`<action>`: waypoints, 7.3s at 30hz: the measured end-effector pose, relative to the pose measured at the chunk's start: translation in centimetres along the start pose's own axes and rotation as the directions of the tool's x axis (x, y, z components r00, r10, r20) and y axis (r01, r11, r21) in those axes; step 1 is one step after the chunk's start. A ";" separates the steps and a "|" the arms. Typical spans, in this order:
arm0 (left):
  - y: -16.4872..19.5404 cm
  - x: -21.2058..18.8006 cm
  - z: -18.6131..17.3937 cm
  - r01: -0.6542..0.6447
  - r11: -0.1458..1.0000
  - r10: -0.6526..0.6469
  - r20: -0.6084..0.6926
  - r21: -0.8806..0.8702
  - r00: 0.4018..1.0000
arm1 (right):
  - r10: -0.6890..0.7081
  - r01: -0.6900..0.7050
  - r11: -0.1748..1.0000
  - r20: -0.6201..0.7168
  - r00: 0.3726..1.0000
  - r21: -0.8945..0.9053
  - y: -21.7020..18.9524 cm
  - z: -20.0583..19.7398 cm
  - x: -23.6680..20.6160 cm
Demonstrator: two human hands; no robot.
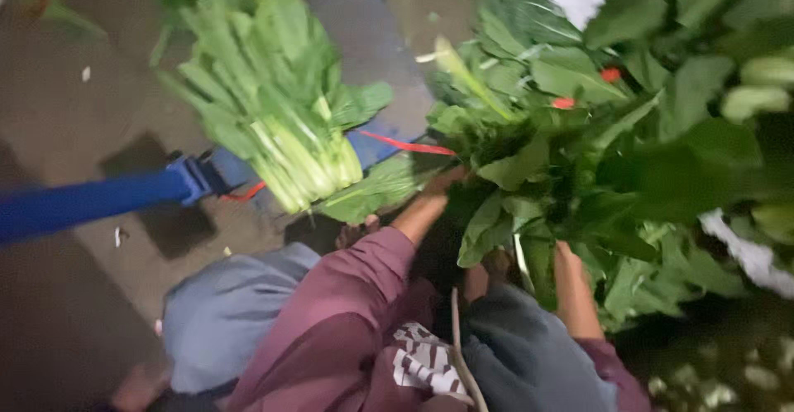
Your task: The person gathers leafy green vegetables, aligns them into bunches, and secures each bunch with a red rubber band. The person repeatedly picks up vegetables, arranges them, and ties them before placing the finished bundles on a nearby scale.
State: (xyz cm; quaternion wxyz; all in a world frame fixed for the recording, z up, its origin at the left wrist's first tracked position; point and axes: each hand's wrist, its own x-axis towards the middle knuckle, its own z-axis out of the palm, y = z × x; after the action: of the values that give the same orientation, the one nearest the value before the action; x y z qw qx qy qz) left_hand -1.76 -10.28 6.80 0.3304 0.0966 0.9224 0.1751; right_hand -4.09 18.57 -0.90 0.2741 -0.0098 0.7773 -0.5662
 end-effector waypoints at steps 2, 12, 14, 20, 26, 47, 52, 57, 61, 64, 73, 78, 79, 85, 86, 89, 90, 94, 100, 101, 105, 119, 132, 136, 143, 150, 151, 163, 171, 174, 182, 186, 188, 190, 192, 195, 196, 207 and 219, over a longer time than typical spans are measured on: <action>-0.2 1.1 0.6 -0.003 0.997 -0.002 -0.059 -0.081 0.998 | 0.035 -0.035 0.999 0.016 0.999 0.015 0.5 0.4 1.3; 2.2 8.3 0.0 0.043 0.655 -0.340 -0.244 -0.755 0.908 | 0.496 -0.490 0.643 0.168 0.852 0.588 -4.2 2.8 4.7; 2.8 7.8 -2.1 0.052 0.619 -0.326 -0.196 -0.784 0.925 | 0.526 -0.510 0.717 0.112 0.843 0.475 -7.0 2.6 4.6; 1.8 0.6 -12.8 -0.049 0.651 -0.157 -0.197 -0.757 0.968 | 0.351 -0.326 0.878 -0.006 0.937 0.351 -19.8 3.5 2.9; -5.0 -14.3 -19.3 0.061 0.781 -0.326 -0.322 -0.622 0.889 | -0.209 -0.026 0.880 0.434 0.877 0.475 -29.0 11.4 5.8; -18.6 -20.1 -5.3 0.471 0.879 -0.435 -0.538 -0.078 0.722 | -0.228 0.351 0.933 0.620 0.751 -0.083 -22.4 28.8 11.0; -16.9 -18.8 -9.0 0.091 0.990 0.007 -0.685 0.107 0.728 | -0.182 0.504 0.689 0.549 0.816 -0.520 -23.0 29.1 10.0; -17.2 -14.8 -10.1 -0.013 0.975 0.149 -0.608 0.223 0.780 | -0.480 0.660 0.658 0.474 0.738 -0.363 -21.6 23.7 7.7; -17.4 -13.5 -9.4 0.029 0.974 0.120 -0.628 0.223 0.769 | -0.333 0.679 0.702 0.746 0.577 -0.212 -17.2 18.4 1.7; -17.1 -13.6 -9.4 0.024 0.935 0.221 -0.634 0.354 0.741 | 0.135 0.497 0.868 0.958 -0.254 0.009 -14.4 22.0 -0.5; -17.0 -13.4 -9.9 -0.041 0.960 0.210 -0.613 0.279 0.761 | 0.248 0.971 0.231 0.961 -0.124 0.065 -7.5 30.3 8.0; -17.4 -13.2 -9.4 -0.078 0.934 0.294 -0.627 0.348 0.721 | 0.026 0.470 0.619 0.614 0.789 -0.630 -4.4 17.4 10.3; -17.3 -13.3 -9.4 -0.108 0.934 0.309 -0.618 0.340 0.723 | -0.091 0.488 0.641 0.573 0.814 -0.592 -4.8 16.0 10.7; -16.0 -13.9 -9.3 -0.159 0.917 0.347 -0.532 0.367 0.772 | -0.565 0.563 0.814 0.028 0.825 -0.143 -12.9 15.5 10.0; -15.7 -13.9 -9.2 -0.135 0.916 0.334 -0.533 0.377 0.777 | -0.572 0.570 0.820 -0.038 0.820 -0.047 -14.9 15.9 9.8; -14.7 -14.1 -9.1 -0.122 0.920 0.314 -0.513 0.372 0.799 | -0.449 0.460 0.860 0.100 0.888 -0.221 -20.4 15.6 10.9; -14.5 -14.1 -9.2 -0.116 0.927 0.295 -0.504 0.356 0.811 | -0.388 0.420 0.873 0.169 0.906 -0.247 -21.6 14.8 11.4; -13.8 -14.0 -10.2 -0.050 0.957 0.169 -0.410 0.284 0.896 | -0.266 0.246 0.964 0.317 0.910 0.102 -20.9 8.1 10.6; -11.7 -9.0 -11.6 0.038 0.880 0.150 -0.353 0.473 0.924 | -0.133 0.027 0.722 -0.100 0.986 -0.692 -13.1 2.9 6.5; -11.1 -7.4 -11.6 0.042 0.870 0.166 -0.373 0.491 0.913 | -0.014 -0.091 0.669 -0.134 0.991 -0.738 -12.4 3.4 6.2; -9.1 0.9 -11.7 -0.174 0.951 0.281 -0.478 0.257 0.832 | -0.113 -0.104 0.641 -0.227 0.967 -0.761 -11.4 6.0 6.3; -19.3 3.7 -11.1 0.077 0.977 -0.204 -0.771 -0.198 0.603 | -0.438 -0.218 0.579 -0.525 0.730 -0.786 0.4 -2.1 -4.8; -13.7 4.1 -14.2 0.074 0.985 -0.005 -0.409 0.153 0.913 | -0.201 -0.328 0.746 -0.666 0.718 -0.579 -7.9 -11.1 -18.2; -4.4 7.5 -14.3 -0.227 0.894 0.427 -0.584 0.386 0.690 | 0.171 0.540 0.671 -0.814 0.555 0.509 -6.1 -15.7 -10.4; 16.6 17.6 -9.6 -0.357 0.501 0.410 -0.147 -0.788 0.900 | 0.597 0.870 0.154 -0.745 0.296 0.469 -1.6 -22.3 -3.4; 28.8 26.3 -4.0 -0.212 0.109 0.213 -0.186 -0.971 0.959 | 0.527 0.783 0.265 -0.764 0.372 0.563 -1.3 -22.9 -4.9; 29.6 26.9 -3.5 -0.167 0.222 0.186 -0.126 -0.961 0.974 | 0.497 0.763 0.307 -0.780 0.381 0.568 -1.6 -23.0 -4.6; 29.6 26.2 -4.2 -0.185 0.271 0.303 -0.099 -0.944 0.948 | 0.187 0.658 0.438 -0.778 0.599 0.612 -2.4 -22.1 1.0; 27.2 28.1 -4.5 -0.272 0.379 0.354 -0.133 -0.884 0.926 | 0.141 0.020 0.983 -0.815 0.562 0.184 -9.2 -19.5 3.0; 24.1 27.0 -5.0 -0.129 0.180 0.403 -0.046 -0.975 0.914 | -0.027 -0.028 0.999 -0.871 0.491 -0.047 -14.1 -16.3 2.1; 13.8 14.6 1.9 -0.299 -0.442 0.251 -0.436 -0.846 0.864 | -0.601 0.018 0.680 -0.543 0.586 -0.733 -18.9 -5.2 -5.8; 8.2 9.1 7.8 -0.008 -0.757 0.191 -0.232 -0.653 0.954 | -0.503 0.183 0.742 -0.355 0.788 -0.644 -13.5 -0.3 -4.4; 5.8 7.4 10.0 0.172 -0.885 0.344 -0.357 -0.433 0.869 | -0.429 0.193 0.851 -0.436 0.791 -0.488 -9.9 -0.1 -2.9; 4.0 6.7 11.3 0.132 -0.890 0.320 -0.392 -0.437 0.862 | -0.297 0.052 0.922 -0.616 0.730 -0.384 -6.7 -1.7 -1.4; 3.0 6.1 11.1 0.130 -0.861 0.256 -0.197 -0.493 0.946 | 0.074 -0.160 0.982 -0.588 0.805 -0.096 -4.8 -2.8 0.6; 1.2 5.6 9.7 0.235 -0.642 0.047 0.269 -0.730 0.962 | 0.117 -0.195 0.976 -0.517 0.848 -0.100 -4.7 -3.0 3.6; 0.5 5.2 8.8 0.291 -0.459 -0.015 0.335 -0.839 0.942 | 0.148 -0.250 0.960 -0.533 0.833 -0.124 -5.0 -3.1 4.0; 1.7 0.8 1.2 0.291 0.885 -0.423 -0.363 -0.364 0.830 | -0.153 0.253 0.073 -0.240 0.959 0.965 -6.4 -8.6 -4.2; 14.7 14.0 0.5 -0.060 0.919 -0.114 -0.410 -0.388 0.905 | 0.182 0.186 0.743 -0.462 0.868 0.643 -8.7 -8.3 -4.5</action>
State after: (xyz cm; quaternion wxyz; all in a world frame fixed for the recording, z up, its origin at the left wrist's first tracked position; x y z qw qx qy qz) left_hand -11.16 7.48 4.08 0.1365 -0.0250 0.9193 0.3682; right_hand -6.45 24.23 10.43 0.0491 0.2342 0.5649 -0.7897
